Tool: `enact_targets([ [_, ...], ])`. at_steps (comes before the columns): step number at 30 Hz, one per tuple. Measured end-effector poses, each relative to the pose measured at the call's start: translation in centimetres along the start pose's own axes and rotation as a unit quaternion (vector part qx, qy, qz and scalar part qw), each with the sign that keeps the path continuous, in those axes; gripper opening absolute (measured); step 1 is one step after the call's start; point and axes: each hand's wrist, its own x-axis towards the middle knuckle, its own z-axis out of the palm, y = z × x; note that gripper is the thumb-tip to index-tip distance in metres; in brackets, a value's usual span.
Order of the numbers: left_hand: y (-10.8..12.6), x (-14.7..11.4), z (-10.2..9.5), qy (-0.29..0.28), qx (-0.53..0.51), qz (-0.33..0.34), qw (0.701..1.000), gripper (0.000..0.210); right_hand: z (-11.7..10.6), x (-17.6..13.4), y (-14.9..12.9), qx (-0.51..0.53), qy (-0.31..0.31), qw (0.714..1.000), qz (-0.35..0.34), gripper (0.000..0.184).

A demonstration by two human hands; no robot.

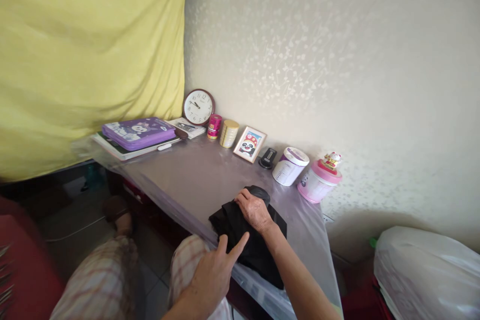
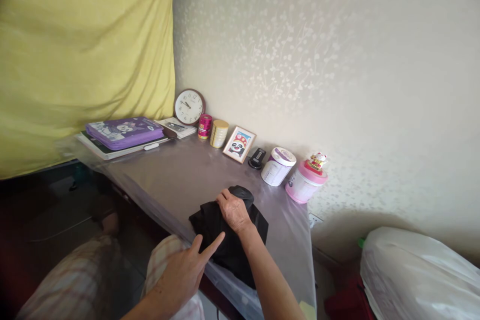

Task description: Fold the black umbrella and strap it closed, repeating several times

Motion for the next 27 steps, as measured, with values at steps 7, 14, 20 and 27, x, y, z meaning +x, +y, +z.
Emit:
enact_targets([
  [7, 0.0, 0.2, 0.4, -0.029, -0.03, 0.002, 0.999, 0.072, -1.9, -3.4, -1.5, 0.093, 0.068, 0.993, 0.005, 0.023],
  [14, 0.0, 0.2, 0.7, -0.035, -0.042, 0.0, 0.999, 0.071, -0.4, -7.0, 0.5, 0.11, 0.114, 0.986, 0.045, 0.025],
  [20, 0.1, 0.2, 0.8, -0.027, -0.017, -0.006, 0.999, 0.074, 2.3, -4.5, 6.2, 0.056, 0.123, 0.986, 0.097, 0.031],
  [27, 0.0, 0.3, 1.4, -0.028, -0.031, -0.01, 0.999, 0.076, 0.7, -4.9, 4.7, 0.077, 0.162, 0.976, 0.122, 0.03],
])
